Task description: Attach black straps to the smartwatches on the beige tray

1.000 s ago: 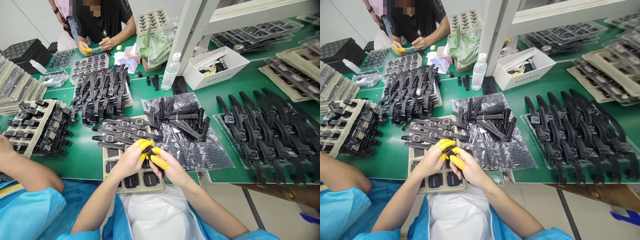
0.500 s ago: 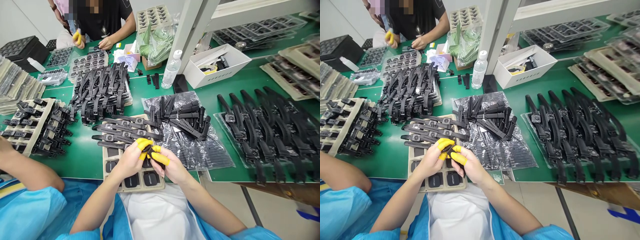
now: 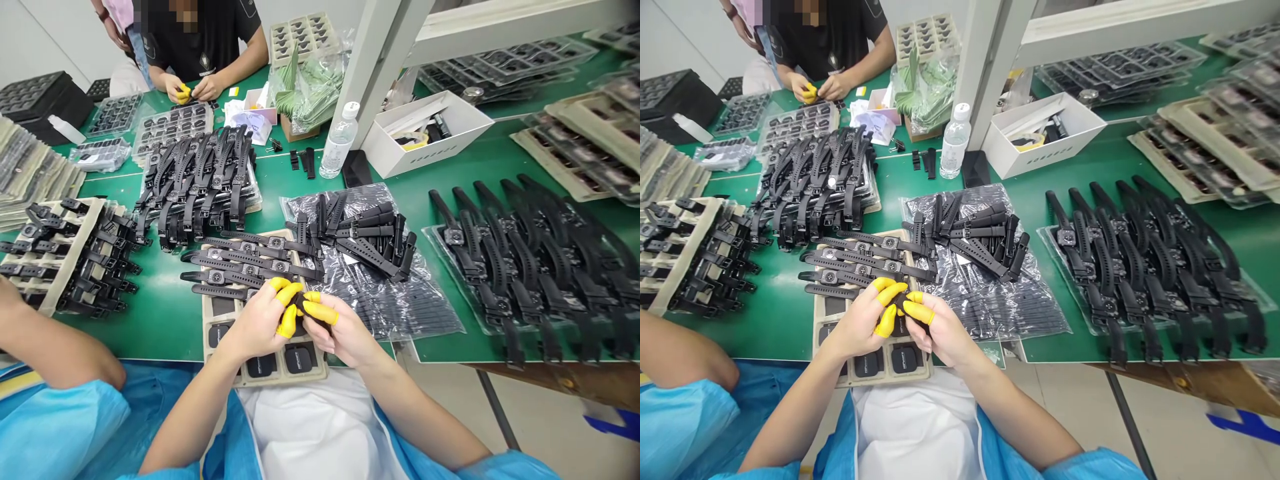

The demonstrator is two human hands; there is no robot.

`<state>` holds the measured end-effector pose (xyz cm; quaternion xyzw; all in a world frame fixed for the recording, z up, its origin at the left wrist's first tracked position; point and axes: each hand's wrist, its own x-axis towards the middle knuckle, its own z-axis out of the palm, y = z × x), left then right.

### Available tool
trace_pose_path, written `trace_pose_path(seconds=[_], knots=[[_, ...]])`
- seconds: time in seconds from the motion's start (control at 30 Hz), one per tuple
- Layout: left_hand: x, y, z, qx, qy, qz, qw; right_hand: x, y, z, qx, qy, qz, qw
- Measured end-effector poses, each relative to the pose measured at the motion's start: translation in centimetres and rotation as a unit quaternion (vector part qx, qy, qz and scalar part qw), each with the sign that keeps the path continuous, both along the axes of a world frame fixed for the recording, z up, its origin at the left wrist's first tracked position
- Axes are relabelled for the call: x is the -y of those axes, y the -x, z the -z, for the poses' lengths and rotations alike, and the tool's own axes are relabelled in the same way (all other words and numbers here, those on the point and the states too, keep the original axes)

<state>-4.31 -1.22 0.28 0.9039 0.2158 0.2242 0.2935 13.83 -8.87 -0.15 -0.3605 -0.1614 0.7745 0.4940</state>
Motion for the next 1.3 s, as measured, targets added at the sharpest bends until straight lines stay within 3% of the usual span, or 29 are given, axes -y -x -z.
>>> trace_pose_path(seconds=[0.23,0.47,0.63,0.8,0.9,1.0,1.07,1.13,1.2,1.3], knots=[[0.0,-0.1,-0.2,-0.06,-0.032,0.003,0.998,0.1,-0.2,0.6,0.051,-0.006,-0.023,0.998],[0.1,0.1,-0.5,-0.036,-0.026,0.021,0.999,0.4,-0.2,1.3,0.1,-0.041,-0.028,0.994],[0.1,0.2,0.1,-0.004,0.003,0.02,1.0,0.5,0.0,1.2,0.137,-0.071,-0.025,0.988],[0.0,-0.2,0.0,0.069,0.051,-0.053,0.995,0.4,-0.2,1.1,0.134,-0.078,0.015,0.988],[0.1,-0.4,-0.4,0.145,0.098,-0.072,0.982,0.4,-0.1,1.1,0.121,-0.087,0.007,0.989],[0.3,-0.6,-0.4,0.206,0.197,-0.083,0.955,0.4,0.0,1.1,0.077,-0.081,-0.04,0.993],[0.3,-0.6,-0.3,0.258,0.287,-0.121,0.914,0.4,-0.2,1.2,0.064,-0.075,-0.083,0.992],[0.1,-0.5,-0.3,0.325,0.344,-0.198,0.859,0.3,-0.6,1.3,0.075,-0.075,-0.118,0.987],[-0.2,-0.4,-0.4,0.381,0.353,-0.276,0.809,0.1,-1.1,1.1,0.101,-0.083,-0.142,0.981],[-0.8,-0.3,-0.6,0.428,0.333,-0.334,0.771,-0.1,-1.6,0.9,0.148,-0.096,-0.163,0.971]])
